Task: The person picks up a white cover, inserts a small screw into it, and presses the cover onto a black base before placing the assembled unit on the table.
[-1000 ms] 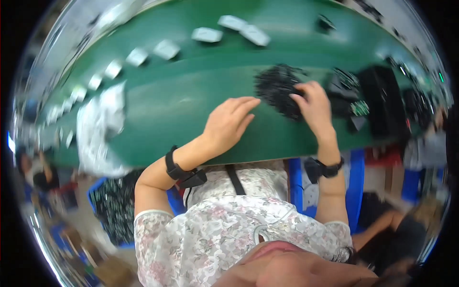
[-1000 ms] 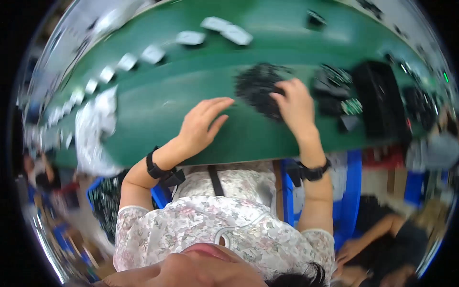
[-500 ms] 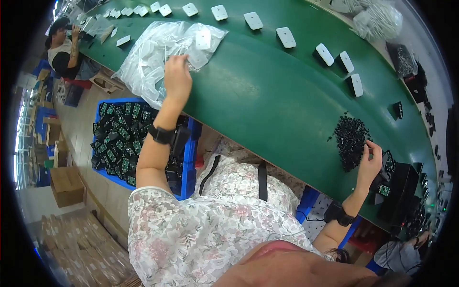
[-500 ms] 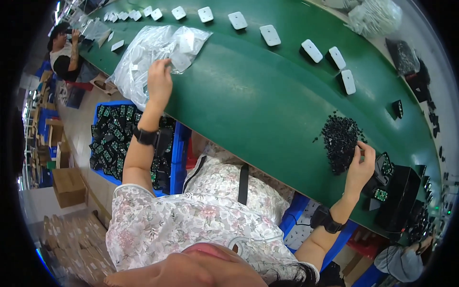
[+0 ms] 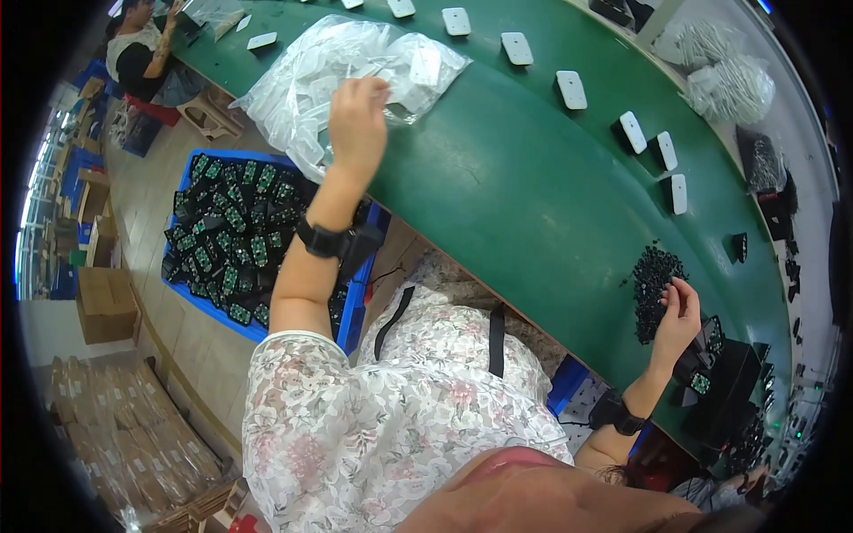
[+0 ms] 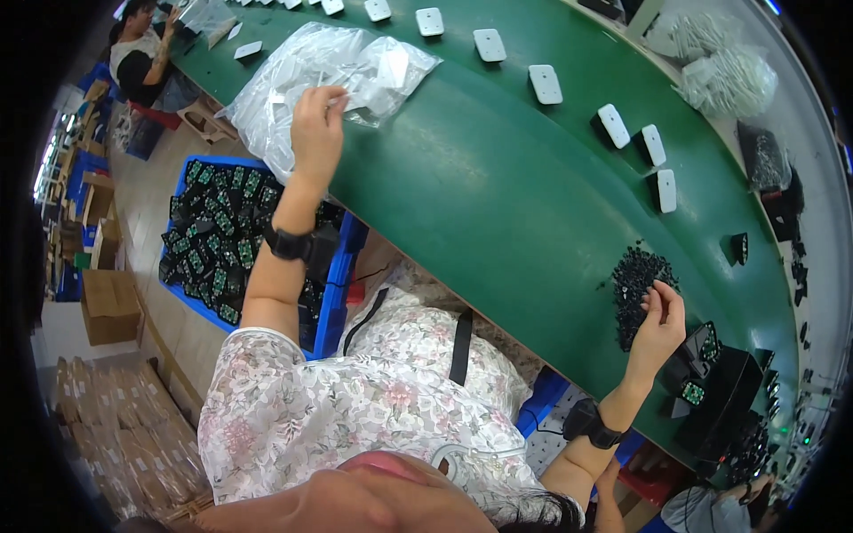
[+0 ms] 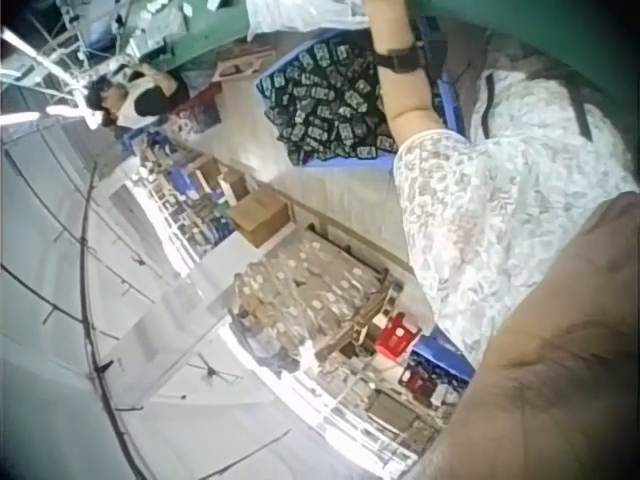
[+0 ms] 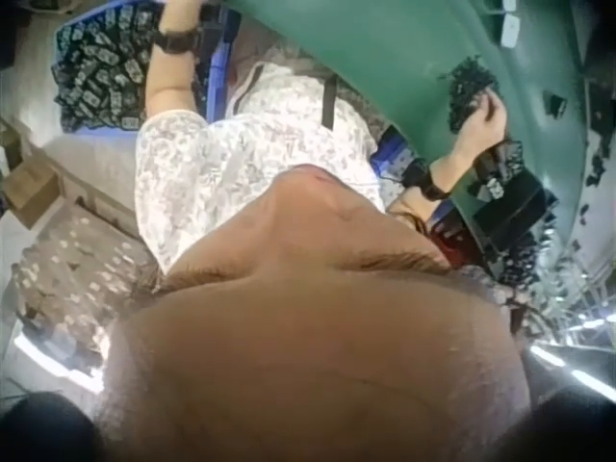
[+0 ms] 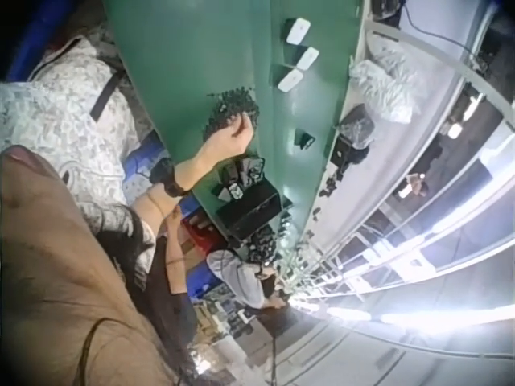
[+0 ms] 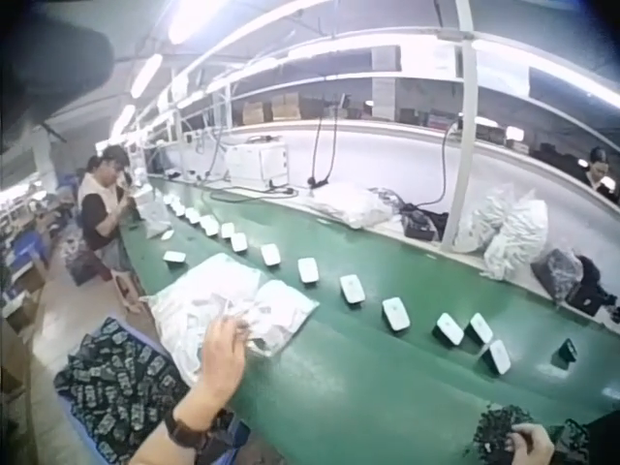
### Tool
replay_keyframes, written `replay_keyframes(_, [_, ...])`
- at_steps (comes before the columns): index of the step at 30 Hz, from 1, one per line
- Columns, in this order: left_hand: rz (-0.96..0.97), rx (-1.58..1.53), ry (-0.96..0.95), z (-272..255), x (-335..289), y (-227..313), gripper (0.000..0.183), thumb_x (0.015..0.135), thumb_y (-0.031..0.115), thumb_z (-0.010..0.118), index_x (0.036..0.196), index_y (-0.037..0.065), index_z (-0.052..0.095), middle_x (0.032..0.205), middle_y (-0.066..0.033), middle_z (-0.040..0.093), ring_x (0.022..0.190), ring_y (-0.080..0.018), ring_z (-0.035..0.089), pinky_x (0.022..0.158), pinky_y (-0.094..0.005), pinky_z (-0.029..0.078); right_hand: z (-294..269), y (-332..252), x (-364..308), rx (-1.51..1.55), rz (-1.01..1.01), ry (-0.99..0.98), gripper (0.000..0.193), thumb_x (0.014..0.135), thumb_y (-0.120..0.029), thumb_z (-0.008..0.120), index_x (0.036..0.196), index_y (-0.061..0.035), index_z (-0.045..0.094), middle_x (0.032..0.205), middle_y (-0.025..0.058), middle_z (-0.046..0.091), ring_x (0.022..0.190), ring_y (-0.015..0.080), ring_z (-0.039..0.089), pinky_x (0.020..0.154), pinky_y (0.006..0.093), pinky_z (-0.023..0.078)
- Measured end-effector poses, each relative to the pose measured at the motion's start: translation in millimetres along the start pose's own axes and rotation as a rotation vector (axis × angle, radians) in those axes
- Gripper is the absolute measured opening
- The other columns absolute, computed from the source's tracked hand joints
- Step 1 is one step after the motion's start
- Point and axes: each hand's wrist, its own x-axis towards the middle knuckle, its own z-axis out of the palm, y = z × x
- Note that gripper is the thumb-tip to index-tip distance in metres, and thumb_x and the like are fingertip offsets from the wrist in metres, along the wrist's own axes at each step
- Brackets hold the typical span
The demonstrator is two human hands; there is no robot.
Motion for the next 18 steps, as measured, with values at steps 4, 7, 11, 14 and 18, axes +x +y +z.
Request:
replay_keyframes(4, [0.388,-0.213,-0.038,4,-25,81,0.009,0.073,0.010,0.059,0.081,0.012,0.063,0.081,-0.0062,0.057,0.083,-0.0256,0.057,0.072,-0.0402,0.043,33,-34,1,0.172,0.001,-0.165,0.016,0.093,-0.005,0.053,0.104,0.0017,0.061,0.088,0.0052,0.062,0.076,0.0092,0.057,0.069,0.0207,0.047])
replay_keyframes(7, [0.493,-0.265,-0.231,37,-57,119,0.008,0.072,0.017,0.058,0.079,0.013,0.058,0.078,-0.0031,0.053,0.077,-0.0229,0.052,0.070,-0.0379,0.042,62,-54,5,0.265,-0.050,-0.247,0.016,0.092,-0.005,0.054,0.106,0.0021,0.060,0.089,0.0064,0.063,0.077,0.0105,0.058,0.070,0.0219,0.048])
replay_keyframes(11, [0.307,-0.275,-0.352,43,-78,134,0.010,0.072,0.019,0.060,0.079,0.012,0.058,0.082,-0.0034,0.053,0.083,-0.0235,0.053,0.073,-0.0383,0.042,81,-62,7,0.325,-0.085,-0.302,0.015,0.091,-0.004,0.055,0.103,0.0028,0.060,0.089,0.0077,0.063,0.078,0.0116,0.059,0.071,0.0233,0.049])
replay_keyframes(14, [0.294,-0.186,-0.285,41,-95,136,0.014,0.072,0.022,0.063,0.079,0.010,0.058,0.086,-0.0040,0.053,0.090,-0.0239,0.052,0.076,-0.0387,0.041,87,-61,4,0.328,-0.066,-0.338,0.014,0.091,-0.004,0.056,0.102,0.0031,0.060,0.089,0.0085,0.064,0.078,0.0121,0.060,0.071,0.0236,0.049])
replay_keyframes(18, [0.298,-0.126,-0.306,38,-96,139,0.012,0.077,0.018,0.060,0.086,0.011,0.060,0.086,-0.0047,0.055,0.092,-0.0247,0.052,0.079,-0.0386,0.041,97,-66,3,0.361,-0.053,-0.384,0.015,0.092,-0.006,0.055,0.103,0.0032,0.059,0.091,0.0089,0.063,0.079,0.0122,0.059,0.071,0.0231,0.049])
